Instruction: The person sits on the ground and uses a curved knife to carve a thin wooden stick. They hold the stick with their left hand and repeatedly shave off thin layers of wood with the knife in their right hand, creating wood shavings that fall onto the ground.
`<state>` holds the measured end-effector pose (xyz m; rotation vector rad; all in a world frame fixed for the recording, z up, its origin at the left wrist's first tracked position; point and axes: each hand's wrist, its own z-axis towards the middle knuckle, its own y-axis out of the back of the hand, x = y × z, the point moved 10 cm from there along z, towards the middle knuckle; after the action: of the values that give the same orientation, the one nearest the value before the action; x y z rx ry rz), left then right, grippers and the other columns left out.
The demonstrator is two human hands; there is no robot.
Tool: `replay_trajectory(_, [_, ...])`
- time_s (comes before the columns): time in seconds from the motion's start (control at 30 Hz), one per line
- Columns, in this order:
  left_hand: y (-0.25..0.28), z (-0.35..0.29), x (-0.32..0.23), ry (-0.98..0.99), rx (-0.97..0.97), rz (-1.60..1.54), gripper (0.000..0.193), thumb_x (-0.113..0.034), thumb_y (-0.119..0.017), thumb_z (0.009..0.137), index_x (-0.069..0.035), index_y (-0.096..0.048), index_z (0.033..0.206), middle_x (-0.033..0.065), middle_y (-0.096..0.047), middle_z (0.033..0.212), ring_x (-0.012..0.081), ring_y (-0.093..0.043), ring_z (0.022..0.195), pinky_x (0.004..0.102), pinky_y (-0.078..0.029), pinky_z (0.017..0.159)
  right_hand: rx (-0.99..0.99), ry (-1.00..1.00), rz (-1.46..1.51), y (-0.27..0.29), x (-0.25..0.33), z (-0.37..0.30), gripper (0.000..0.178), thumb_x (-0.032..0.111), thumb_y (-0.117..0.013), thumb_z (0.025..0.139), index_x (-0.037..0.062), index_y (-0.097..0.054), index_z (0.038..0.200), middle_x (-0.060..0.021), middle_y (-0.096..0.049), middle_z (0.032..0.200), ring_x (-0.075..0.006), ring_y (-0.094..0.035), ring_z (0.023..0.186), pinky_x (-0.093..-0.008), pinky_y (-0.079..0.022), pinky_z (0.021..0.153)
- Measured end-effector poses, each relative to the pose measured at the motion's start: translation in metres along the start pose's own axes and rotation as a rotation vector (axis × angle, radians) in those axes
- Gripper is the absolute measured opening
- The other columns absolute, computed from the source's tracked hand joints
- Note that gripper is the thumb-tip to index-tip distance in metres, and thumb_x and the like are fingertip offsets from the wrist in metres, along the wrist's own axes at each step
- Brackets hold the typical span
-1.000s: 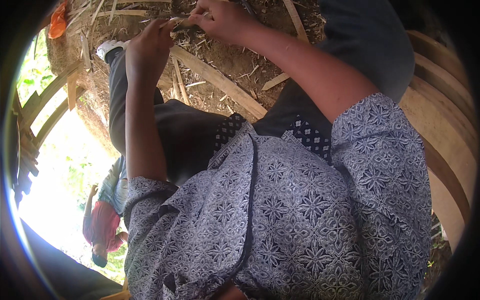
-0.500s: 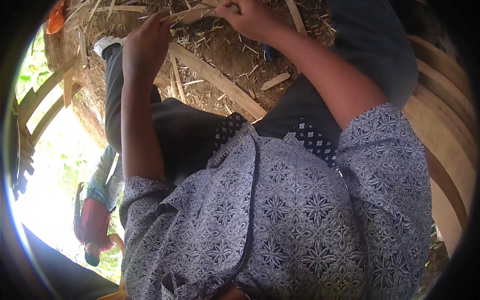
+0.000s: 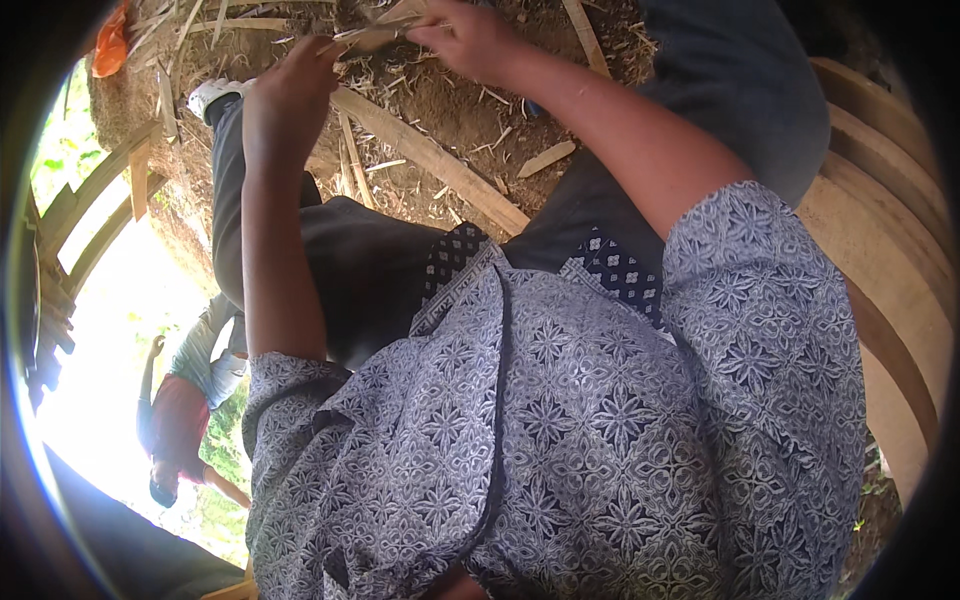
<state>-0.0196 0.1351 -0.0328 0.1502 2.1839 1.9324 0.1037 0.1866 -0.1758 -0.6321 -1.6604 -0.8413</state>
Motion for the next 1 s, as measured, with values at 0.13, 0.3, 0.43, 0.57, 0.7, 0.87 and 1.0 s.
replay_trajectory(0.13, [0.000,-0.010,0.017,0.180,-0.050,-0.119,0.006,-0.015,-0.063,0.094,-0.014,-0.065,0.100,0.0102,-0.070,0.084,0.0337,-0.068,0.071,0.0454,-0.054,0.060,0.038,-0.427,-0.310,0.047,-0.067,-0.028,0.022,0.025,-0.063,0.099,0.0031,-0.061,0.097,-0.0131,-0.066,0.080,-0.0219,-0.065,0.073,-0.0384,-0.050,0.067])
replay_trajectory(0.3, [0.004,0.004,0.012,0.161,-0.084,-0.219,0.013,-0.024,-0.063,0.097,-0.011,-0.064,0.098,0.0151,-0.070,0.079,0.0377,-0.068,0.072,0.0482,-0.052,0.059,0.018,-0.201,0.016,0.018,-0.017,-0.016,0.025,0.028,-0.063,0.099,0.0031,-0.061,0.097,-0.0115,-0.064,0.078,-0.0217,-0.064,0.075,-0.0385,-0.049,0.067])
replay_trajectory(0.43, [0.005,-0.001,0.017,0.260,-0.064,-0.235,0.013,-0.025,-0.064,0.097,-0.012,-0.065,0.098,0.0151,-0.069,0.075,0.0379,-0.068,0.070,0.0477,-0.052,0.058,0.039,-0.148,0.154,-0.010,0.031,-0.004,0.028,0.029,-0.063,0.100,0.0013,-0.060,0.096,-0.0102,-0.064,0.078,-0.0202,-0.063,0.075,-0.0380,-0.049,0.067])
replay_trajectory(0.57, [0.007,-0.003,0.018,0.232,-0.120,-0.233,0.013,-0.025,-0.064,0.098,-0.012,-0.066,0.098,0.0153,-0.068,0.072,0.0381,-0.067,0.068,0.0476,-0.052,0.057,0.050,-0.111,0.088,-0.010,0.035,-0.001,0.029,0.029,-0.064,0.100,0.0003,-0.060,0.097,-0.0097,-0.065,0.079,-0.0184,-0.062,0.076,-0.0374,-0.049,0.068])
replay_trajectory(0.7, [0.007,0.003,0.018,0.217,-0.076,-0.216,0.015,-0.026,-0.064,0.098,-0.012,-0.066,0.096,0.0156,-0.067,0.071,0.0381,-0.067,0.067,0.0477,-0.052,0.057,0.049,-0.169,-0.203,0.014,-0.091,-0.028,0.031,0.039,-0.061,0.101,0.0083,-0.063,0.104,-0.0047,-0.061,0.072,-0.0145,-0.060,0.064,-0.0357,-0.048,0.061])
replay_trajectory(0.87, [0.008,-0.002,0.019,0.222,-0.103,-0.238,0.018,-0.027,-0.063,0.099,-0.010,-0.064,0.093,0.0152,-0.066,0.069,0.0378,-0.067,0.066,0.0476,-0.051,0.056,0.058,-0.166,-0.233,0.013,-0.028,-0.019,0.028,0.038,-0.061,0.101,0.0096,-0.064,0.104,-0.0061,-0.063,0.074,-0.0171,-0.062,0.066,-0.0368,-0.049,0.064])
replay_trajectory(1.0, [0.008,-0.001,0.016,0.218,-0.093,-0.217,0.016,-0.026,-0.064,0.098,-0.010,-0.064,0.094,0.0147,-0.067,0.070,0.0374,-0.067,0.067,0.0473,-0.052,0.057,0.091,-0.245,0.124,-0.005,0.023,-0.004,0.026,0.027,-0.063,0.100,0.0010,-0.063,0.101,-0.0106,-0.068,0.085,-0.0174,-0.064,0.079,-0.0363,-0.051,0.071])
